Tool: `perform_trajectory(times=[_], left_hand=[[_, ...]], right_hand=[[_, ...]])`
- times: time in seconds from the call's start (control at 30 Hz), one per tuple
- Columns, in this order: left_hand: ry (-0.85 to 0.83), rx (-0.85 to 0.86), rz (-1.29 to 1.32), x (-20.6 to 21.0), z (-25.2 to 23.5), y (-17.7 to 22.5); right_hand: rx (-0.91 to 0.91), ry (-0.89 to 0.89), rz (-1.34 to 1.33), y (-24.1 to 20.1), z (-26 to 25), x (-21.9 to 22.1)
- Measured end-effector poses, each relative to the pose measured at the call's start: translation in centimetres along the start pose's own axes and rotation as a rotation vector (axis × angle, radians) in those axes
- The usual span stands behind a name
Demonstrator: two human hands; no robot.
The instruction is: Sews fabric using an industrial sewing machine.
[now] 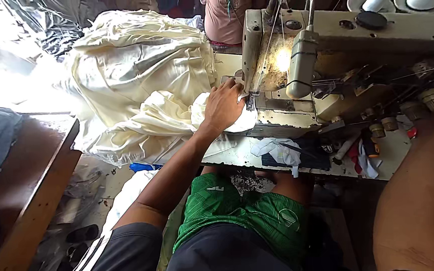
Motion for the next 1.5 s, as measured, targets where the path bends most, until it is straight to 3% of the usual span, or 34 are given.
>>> perform_trajectory(times=[0.1,0.27,0.33,0.57,0.7,0.83,1.0,1.13,1.27,1.37,1.43,1.5], left_hand=[[-0.004,0.01,-0.009,-0.1,-0.1,0.2],[0.011,0.012,-0.019,-0.3,-0.2,0.3],[-0.013,0.022,-0.005,-0.6,-0.7,0.2],[-0.03,0.216,0.125,-0.9,-3.3,-3.0],[-0.046,0.141,0.216,-1.1,-5.1,-3.6],[0.001,0.15,0.268,-2.1,-6.1,-3.1],[-0.038,0.09,0.268,-0.9,-8.6,-4.8],[-0.094,-0.141,0.244,-2.3,-9.7,-4.2],[0.122,-0.142,0.188,-2.3,-7.9,-5.5],[0.141,-0.149,0.116,-3.5,-4.9,-8.4],[0.119,-0.133,0.157,-5.6,-1.2,-10.3],[0.085,-0.103,0.256,-8.1,3.4,-10.5]], right_hand=[[-0.068,-0.277,0.041,3.2,-4.7,-6.3],[-0.181,-0.376,0.035,2.0,-4.5,-4.0],[-0.193,-0.331,0.064,1.2,-3.3,-3.1],[-0.142,-0.329,-0.106,1.0,-3.2,-2.4],[-0.256,-0.482,-0.107,1.6,-4.1,-2.7],[-0.374,-0.473,-0.024,1.7,-4.5,-2.9],[-0.299,-0.466,-0.102,2.5,-4.6,-4.1],[-0.194,-0.412,-0.188,2.1,-3.5,-3.1],[-0.142,-0.371,-0.08,1.4,-4.0,-4.0],[-0.158,-0.251,0.144,0.8,-3.9,-7.3],[-0.163,-0.193,0.273,-0.2,-0.7,-9.2],[-0.205,-0.251,0.323,-0.8,4.0,-9.7]])
Point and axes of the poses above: each hand's wrist, its own z-axis away from the middle knuckle, its own x-axis out of the palm, y = z × x, the point moved 1 cm from there along -z, towards the middle knuckle, and after that the axes turned 11 degrees about x, right-handed, at the moved point
